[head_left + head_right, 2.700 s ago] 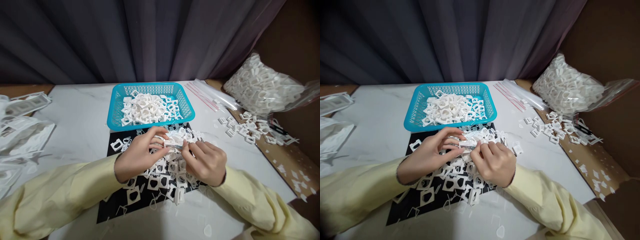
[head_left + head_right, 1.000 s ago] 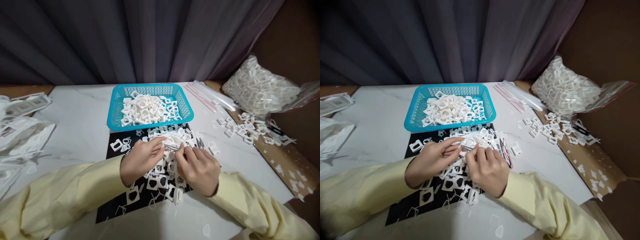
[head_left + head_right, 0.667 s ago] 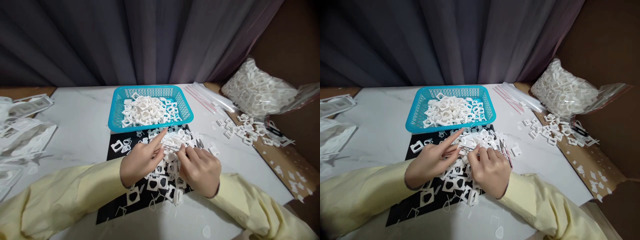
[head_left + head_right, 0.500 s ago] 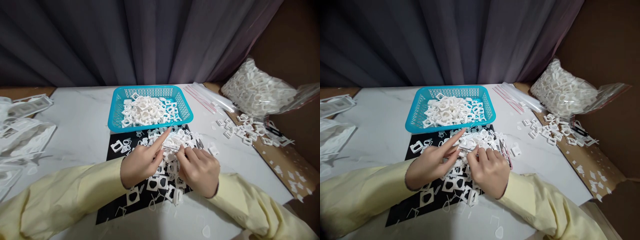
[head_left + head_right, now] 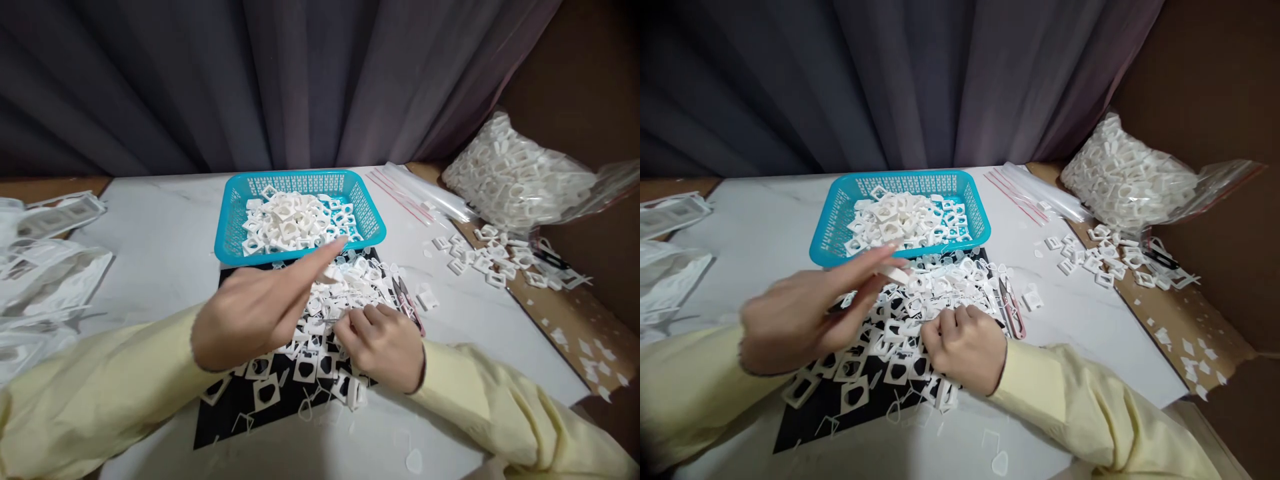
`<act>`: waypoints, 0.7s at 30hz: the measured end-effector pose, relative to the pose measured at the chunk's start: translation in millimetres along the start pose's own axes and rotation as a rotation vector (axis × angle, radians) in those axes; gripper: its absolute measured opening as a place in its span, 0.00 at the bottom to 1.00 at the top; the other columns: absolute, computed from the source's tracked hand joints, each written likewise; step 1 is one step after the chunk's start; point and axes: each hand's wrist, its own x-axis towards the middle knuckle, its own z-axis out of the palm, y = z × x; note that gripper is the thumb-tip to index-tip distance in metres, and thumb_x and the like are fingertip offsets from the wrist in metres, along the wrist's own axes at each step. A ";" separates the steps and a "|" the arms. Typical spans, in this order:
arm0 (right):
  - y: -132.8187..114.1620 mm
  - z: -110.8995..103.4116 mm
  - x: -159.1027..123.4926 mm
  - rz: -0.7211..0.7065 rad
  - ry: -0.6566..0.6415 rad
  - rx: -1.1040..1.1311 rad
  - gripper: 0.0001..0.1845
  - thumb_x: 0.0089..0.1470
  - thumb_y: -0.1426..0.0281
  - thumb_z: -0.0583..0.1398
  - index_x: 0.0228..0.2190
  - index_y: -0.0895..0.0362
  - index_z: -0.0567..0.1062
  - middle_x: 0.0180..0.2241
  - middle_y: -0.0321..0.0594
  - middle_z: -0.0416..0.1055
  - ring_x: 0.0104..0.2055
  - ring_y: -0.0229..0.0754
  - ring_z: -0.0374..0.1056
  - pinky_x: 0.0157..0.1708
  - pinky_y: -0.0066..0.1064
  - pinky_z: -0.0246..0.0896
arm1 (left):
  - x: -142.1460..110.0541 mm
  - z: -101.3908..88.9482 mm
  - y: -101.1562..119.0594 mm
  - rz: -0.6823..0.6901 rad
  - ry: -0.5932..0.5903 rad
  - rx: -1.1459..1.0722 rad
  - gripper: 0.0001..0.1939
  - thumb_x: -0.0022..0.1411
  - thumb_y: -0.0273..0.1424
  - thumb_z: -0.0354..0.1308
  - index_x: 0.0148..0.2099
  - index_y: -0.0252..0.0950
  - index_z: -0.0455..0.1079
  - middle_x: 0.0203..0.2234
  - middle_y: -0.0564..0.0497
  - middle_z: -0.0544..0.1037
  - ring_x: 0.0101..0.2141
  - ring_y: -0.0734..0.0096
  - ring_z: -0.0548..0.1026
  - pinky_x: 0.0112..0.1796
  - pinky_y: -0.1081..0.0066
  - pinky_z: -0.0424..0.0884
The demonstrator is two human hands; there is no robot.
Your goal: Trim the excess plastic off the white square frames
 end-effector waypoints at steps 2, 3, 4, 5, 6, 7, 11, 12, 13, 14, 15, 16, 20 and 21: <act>3.7 1.2 0.5 0.013 0.021 0.027 0.09 0.50 0.78 0.51 0.25 0.58 0.69 0.18 0.35 0.64 0.19 0.37 0.54 0.21 0.32 0.42 | 5.1 -5.8 -3.6 0.016 0.022 0.031 0.24 0.60 0.23 0.51 0.59 0.36 0.57 0.25 0.54 0.80 0.12 0.78 0.64 0.18 0.73 0.60; 6.4 0.4 0.8 0.028 0.039 0.038 0.08 0.50 0.78 0.51 0.26 0.58 0.69 0.18 0.35 0.64 0.19 0.37 0.54 0.21 0.31 0.42 | 6.4 -6.1 -4.9 0.008 0.006 0.013 0.22 0.61 0.23 0.51 0.58 0.34 0.59 0.23 0.55 0.79 0.12 0.78 0.63 0.18 0.73 0.59; 9.4 -0.9 1.0 0.045 0.061 0.047 0.08 0.49 0.78 0.51 0.27 0.58 0.69 0.18 0.35 0.64 0.20 0.37 0.54 0.21 0.31 0.43 | 6.8 -4.8 -5.8 -0.006 -0.025 -0.021 0.19 0.62 0.24 0.50 0.56 0.32 0.61 0.21 0.55 0.78 0.12 0.77 0.63 0.18 0.73 0.59; 12.2 -2.4 1.1 0.066 0.082 0.053 0.08 0.48 0.77 0.51 0.28 0.58 0.70 0.19 0.35 0.64 0.20 0.37 0.54 0.21 0.31 0.43 | 6.5 -2.5 -6.4 -0.028 -0.056 -0.063 0.17 0.62 0.24 0.49 0.53 0.31 0.63 0.19 0.55 0.77 0.12 0.77 0.63 0.18 0.73 0.58; 14.7 -3.8 1.2 0.089 0.103 0.058 0.08 0.47 0.77 0.52 0.29 0.59 0.70 0.18 0.35 0.64 0.20 0.37 0.54 0.20 0.31 0.43 | 5.9 0.2 -6.7 -0.051 -0.077 -0.105 0.15 0.63 0.25 0.48 0.51 0.30 0.65 0.18 0.55 0.76 0.12 0.78 0.63 0.17 0.73 0.58; 16.8 -4.9 1.3 0.114 0.123 0.061 0.08 0.47 0.77 0.52 0.30 0.60 0.70 0.18 0.35 0.64 0.20 0.37 0.54 0.20 0.31 0.43 | 5.1 2.9 -6.9 -0.070 -0.089 -0.145 0.14 0.63 0.25 0.48 0.50 0.30 0.66 0.18 0.55 0.75 0.12 0.78 0.64 0.17 0.73 0.58; 21.0 -5.3 1.2 0.197 0.158 0.076 0.07 0.48 0.76 0.54 0.31 0.61 0.71 0.18 0.34 0.64 0.20 0.36 0.53 0.20 0.30 0.43 | 3.2 8.3 -7.2 -0.146 -0.100 -0.220 0.14 0.62 0.25 0.48 0.48 0.29 0.68 0.20 0.53 0.77 0.13 0.79 0.65 0.17 0.74 0.58; 21.4 -4.8 0.9 0.211 0.157 0.080 0.07 0.49 0.76 0.54 0.31 0.61 0.71 0.18 0.34 0.64 0.20 0.36 0.53 0.20 0.30 0.43 | 3.3 8.6 -7.4 -0.162 -0.116 -0.222 0.14 0.62 0.25 0.48 0.48 0.29 0.68 0.20 0.53 0.77 0.13 0.78 0.66 0.17 0.75 0.58; 21.6 -4.3 0.6 0.224 0.154 0.083 0.07 0.50 0.75 0.54 0.32 0.60 0.71 0.18 0.34 0.64 0.19 0.36 0.53 0.21 0.30 0.43 | 3.6 8.7 -7.5 -0.175 -0.135 -0.223 0.14 0.61 0.25 0.47 0.48 0.29 0.68 0.19 0.54 0.76 0.13 0.78 0.67 0.17 0.75 0.59; 21.6 -3.7 0.2 0.237 0.147 0.084 0.06 0.50 0.74 0.54 0.32 0.60 0.71 0.18 0.34 0.64 0.19 0.36 0.53 0.21 0.30 0.43 | 3.9 8.7 -7.5 -0.186 -0.153 -0.224 0.14 0.61 0.26 0.47 0.48 0.29 0.68 0.18 0.54 0.76 0.14 0.77 0.68 0.17 0.75 0.59; 21.4 -3.2 -0.1 0.249 0.140 0.084 0.07 0.51 0.73 0.54 0.31 0.60 0.71 0.17 0.34 0.64 0.19 0.36 0.54 0.21 0.30 0.42 | 4.3 8.6 -7.4 -0.196 -0.168 -0.228 0.14 0.61 0.26 0.47 0.47 0.30 0.69 0.18 0.53 0.76 0.15 0.76 0.70 0.17 0.75 0.61; 21.0 -2.7 -0.3 0.259 0.128 0.083 0.07 0.52 0.73 0.54 0.32 0.60 0.71 0.17 0.34 0.64 0.19 0.36 0.54 0.21 0.30 0.42 | 4.6 8.4 -7.2 -0.204 -0.180 -0.235 0.14 0.61 0.26 0.47 0.47 0.30 0.69 0.19 0.53 0.77 0.16 0.75 0.71 0.18 0.75 0.62; 22.2 -4.2 1.7 0.302 0.028 0.068 0.10 0.55 0.70 0.51 0.32 0.59 0.72 0.18 0.35 0.66 0.19 0.36 0.58 0.21 0.30 0.43 | 5.2 6.5 -5.9 -0.240 -0.230 -0.264 0.14 0.62 0.28 0.47 0.47 0.34 0.69 0.23 0.52 0.79 0.22 0.72 0.76 0.23 0.75 0.68; 25.1 -6.2 2.6 0.317 -0.018 0.060 0.11 0.56 0.69 0.50 0.30 0.58 0.71 0.18 0.35 0.66 0.19 0.36 0.58 0.21 0.30 0.42 | 5.2 6.4 -6.0 -0.245 -0.256 -0.271 0.14 0.62 0.28 0.47 0.47 0.35 0.69 0.23 0.52 0.79 0.22 0.71 0.76 0.24 0.75 0.68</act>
